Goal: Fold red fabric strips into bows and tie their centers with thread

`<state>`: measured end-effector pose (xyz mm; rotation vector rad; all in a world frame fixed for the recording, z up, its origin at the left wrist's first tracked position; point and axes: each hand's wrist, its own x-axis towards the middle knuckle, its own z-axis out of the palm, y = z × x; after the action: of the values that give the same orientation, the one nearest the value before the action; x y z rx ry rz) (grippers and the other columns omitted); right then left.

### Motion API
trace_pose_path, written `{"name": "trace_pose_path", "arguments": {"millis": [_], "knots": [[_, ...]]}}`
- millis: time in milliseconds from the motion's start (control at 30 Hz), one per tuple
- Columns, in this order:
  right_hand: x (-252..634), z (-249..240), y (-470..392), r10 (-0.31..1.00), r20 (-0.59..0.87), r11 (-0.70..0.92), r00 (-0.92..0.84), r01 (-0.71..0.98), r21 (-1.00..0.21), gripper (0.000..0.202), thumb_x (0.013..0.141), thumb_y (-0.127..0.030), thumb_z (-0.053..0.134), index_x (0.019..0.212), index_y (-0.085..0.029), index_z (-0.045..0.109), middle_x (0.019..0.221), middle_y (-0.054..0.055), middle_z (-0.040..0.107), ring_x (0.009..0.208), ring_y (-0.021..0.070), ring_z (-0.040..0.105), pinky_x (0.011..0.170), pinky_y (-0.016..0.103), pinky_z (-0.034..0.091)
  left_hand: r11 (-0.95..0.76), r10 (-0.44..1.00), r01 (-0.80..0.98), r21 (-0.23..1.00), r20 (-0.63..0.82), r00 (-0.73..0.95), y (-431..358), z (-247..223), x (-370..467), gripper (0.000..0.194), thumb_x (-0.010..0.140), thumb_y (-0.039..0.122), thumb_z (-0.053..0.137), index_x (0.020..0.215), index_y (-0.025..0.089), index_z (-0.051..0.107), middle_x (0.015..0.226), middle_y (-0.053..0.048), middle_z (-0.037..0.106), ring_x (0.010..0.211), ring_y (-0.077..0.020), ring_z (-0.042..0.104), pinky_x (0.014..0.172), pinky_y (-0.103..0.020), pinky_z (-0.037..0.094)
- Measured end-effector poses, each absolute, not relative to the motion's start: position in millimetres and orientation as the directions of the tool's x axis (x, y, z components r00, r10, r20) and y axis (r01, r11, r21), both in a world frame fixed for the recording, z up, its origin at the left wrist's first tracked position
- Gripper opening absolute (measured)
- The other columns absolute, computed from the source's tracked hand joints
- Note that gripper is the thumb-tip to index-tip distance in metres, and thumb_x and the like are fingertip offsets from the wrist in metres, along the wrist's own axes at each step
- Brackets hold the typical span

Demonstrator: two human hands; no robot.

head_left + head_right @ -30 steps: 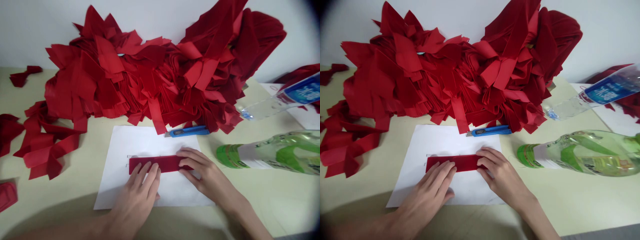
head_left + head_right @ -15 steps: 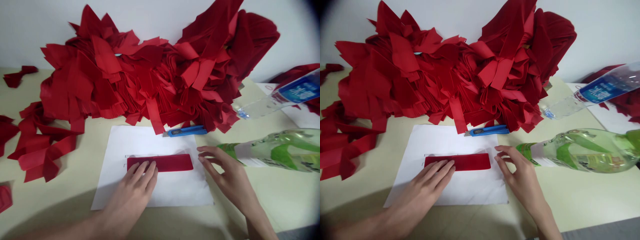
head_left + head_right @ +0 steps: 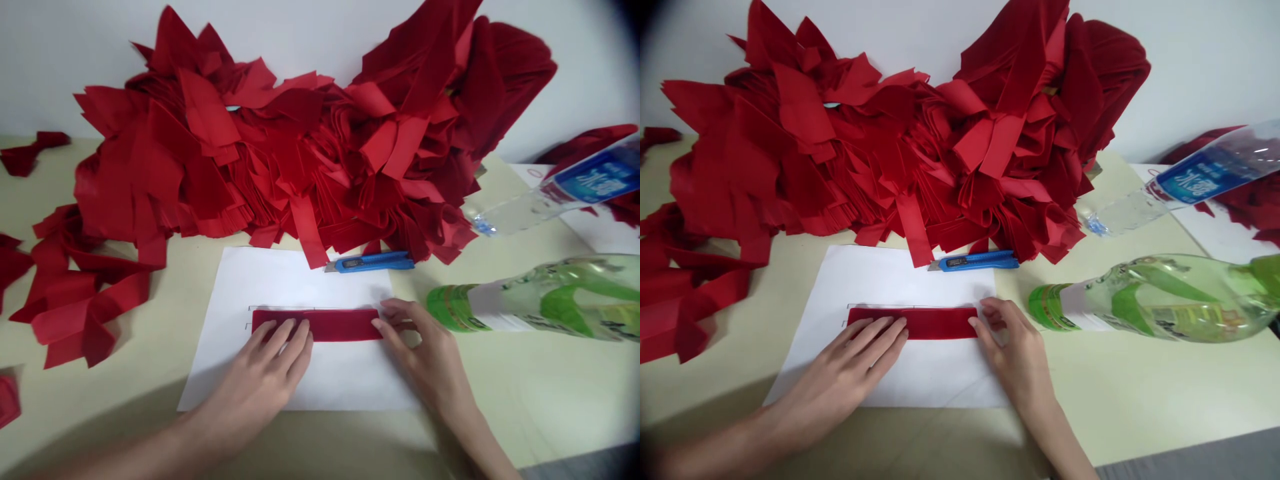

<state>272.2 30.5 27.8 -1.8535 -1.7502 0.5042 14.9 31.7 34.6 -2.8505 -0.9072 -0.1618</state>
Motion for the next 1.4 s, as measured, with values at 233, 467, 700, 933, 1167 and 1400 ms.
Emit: {"name": "trace_pose_path", "arguments": {"millis": [233, 467, 700, 933, 1167, 1400], "knots": [[268.0, 18.8, 32.5, 0.981, 0.174, 0.019, 0.087, 0.847, -0.531, 0.024, 0.083, -0.039, 0.057, 0.093, -0.018, 0.055, 0.079, 0.005, 0.060, 0.065, 0.0161, 0.058, 0.061, 0.029, 0.052, -0.772, 0.600, 0.623, -0.125, 0.180, 0.779, 25.1, 22.2, 14.7, 0.043, 0.084, 0.006, 0.035, 0.122, 0.012, 0.054, 0.129, -0.006, 0.057, 0.116, -0.0229, 0.048, 0.096, -0.039, 0.037], [268.7, 20.0, 31.0, 0.984, 0.163, 0.038, 0.066, 0.828, -0.560, 0.018, 0.082, -0.035, 0.059, 0.088, -0.019, 0.054, 0.080, 0.004, 0.058, 0.068, 0.0153, 0.055, 0.064, 0.028, 0.049, -0.788, 0.577, 0.598, -0.145, 0.165, 0.800, 28.0, 22.7, 10.9, 0.042, 0.084, 0.007, 0.035, 0.122, 0.012, 0.054, 0.131, -0.006, 0.055, 0.117, -0.0224, 0.048, 0.095, -0.038, 0.038], [266.8, 18.6, 30.7, 0.983, 0.171, 0.041, 0.070, 0.820, -0.571, 0.016, 0.083, -0.033, 0.059, 0.089, -0.019, 0.055, 0.081, 0.004, 0.058, 0.070, 0.0157, 0.055, 0.065, 0.029, 0.048, -0.788, 0.576, 0.597, -0.151, 0.164, 0.801, 31.1, 26.6, 8.5, 0.039, 0.086, 0.008, 0.038, 0.120, 0.014, 0.056, 0.128, -0.005, 0.058, 0.115, -0.0213, 0.050, 0.095, -0.037, 0.039], [271.2, 25.4, 28.9, 0.981, 0.189, 0.149, -0.035, 0.762, -0.631, 0.017, 0.085, -0.027, 0.057, 0.100, -0.021, 0.056, 0.097, 0.006, 0.059, 0.084, 0.0177, 0.058, 0.069, 0.029, 0.049, -0.795, 0.572, 0.597, -0.109, 0.198, 0.796, 34.6, 28.2, 6.1, 0.041, 0.082, 0.003, 0.037, 0.116, 0.012, 0.059, 0.124, -0.007, 0.061, 0.111, -0.0223, 0.055, 0.092, -0.037, 0.044], [276.0, 33.2, 31.7, 0.932, 0.198, 0.362, -0.304, 0.767, -0.530, 0.028, 0.080, -0.023, 0.065, 0.106, -0.024, 0.057, 0.123, 0.008, 0.054, 0.114, 0.0243, 0.050, 0.093, 0.042, 0.043, -0.811, 0.574, 0.581, -0.061, 0.101, 0.812, 41.3, 38.8, 5.5, 0.048, 0.075, -0.001, 0.040, 0.120, 0.008, 0.055, 0.130, -0.011, 0.057, 0.114, -0.0261, 0.055, 0.092, -0.038, 0.047], [249.6, 48.4, 37.4, 0.879, 0.241, 0.476, -0.411, 0.734, -0.484, 0.020, 0.078, -0.022, 0.064, 0.097, -0.019, 0.059, 0.119, 0.009, 0.056, 0.115, 0.0248, 0.048, 0.095, 0.042, 0.044, -0.812, 0.578, 0.582, -0.040, 0.086, 0.812, 43.4, 44.0, 7.1, 0.046, 0.074, 0.000, 0.041, 0.116, 0.009, 0.058, 0.128, -0.012, 0.058, 0.114, -0.0286, 0.055, 0.089, -0.040, 0.050]]}}
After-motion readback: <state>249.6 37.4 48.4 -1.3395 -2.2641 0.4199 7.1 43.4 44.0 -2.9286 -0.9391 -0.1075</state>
